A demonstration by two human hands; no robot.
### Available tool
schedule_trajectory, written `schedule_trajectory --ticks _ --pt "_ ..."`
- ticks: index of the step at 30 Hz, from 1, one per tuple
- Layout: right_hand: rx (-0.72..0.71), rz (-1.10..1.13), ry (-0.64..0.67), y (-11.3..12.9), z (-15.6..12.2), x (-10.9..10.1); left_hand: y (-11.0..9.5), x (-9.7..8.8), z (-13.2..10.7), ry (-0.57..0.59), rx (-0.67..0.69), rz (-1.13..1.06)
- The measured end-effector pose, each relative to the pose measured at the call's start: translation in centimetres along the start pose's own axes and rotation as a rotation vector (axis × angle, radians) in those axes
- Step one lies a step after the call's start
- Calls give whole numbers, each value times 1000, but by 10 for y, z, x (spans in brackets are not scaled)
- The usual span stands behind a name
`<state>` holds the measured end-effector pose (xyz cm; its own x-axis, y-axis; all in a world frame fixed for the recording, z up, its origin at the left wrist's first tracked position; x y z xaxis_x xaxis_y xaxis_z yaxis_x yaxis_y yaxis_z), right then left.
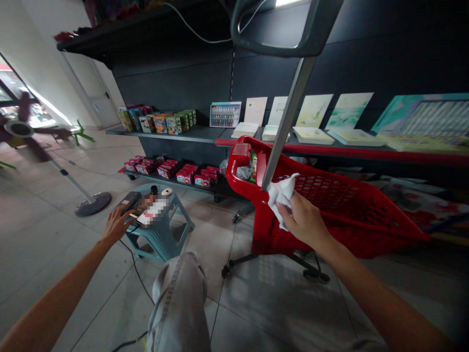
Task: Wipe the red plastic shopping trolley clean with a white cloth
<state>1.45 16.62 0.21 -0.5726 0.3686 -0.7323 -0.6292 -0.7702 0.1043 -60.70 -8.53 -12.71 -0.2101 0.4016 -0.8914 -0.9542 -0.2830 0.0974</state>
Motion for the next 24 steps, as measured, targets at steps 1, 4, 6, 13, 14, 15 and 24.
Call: schedule_trajectory --ticks 1,4,6,13,14,15,24 --pt "-2 2 -1 0 0 0 0 1 0 3 -1 -4" --pt "-6 12 -6 1 1 -1 1 1 1 9 8 -17" --pt "-6 19 -4 1 1 -1 0 1 2 11 18 -21" --pt "-12 18 -14 1 1 -1 -3 -1 4 17 7 -61" --pt "-12 17 -17 1 1 -1 -3 -1 4 13 2 -66" --pt "-11 16 -18 1 1 -2 -3 -1 4 10 -3 -67" --pt "6 37 3 3 2 -4 -1 0 2 3 -18 -82"
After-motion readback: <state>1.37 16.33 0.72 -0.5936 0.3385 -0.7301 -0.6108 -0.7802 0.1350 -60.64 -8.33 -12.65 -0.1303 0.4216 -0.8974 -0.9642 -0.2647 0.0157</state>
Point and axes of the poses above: each hand's wrist, its own z-axis towards the middle knuckle, its own x-axis out of the palm, y = z × x, the point moved 6 cm from there along z, towards the middle knuckle, and after that the axes turned 1 degree about -z, right-handed, at the moved point
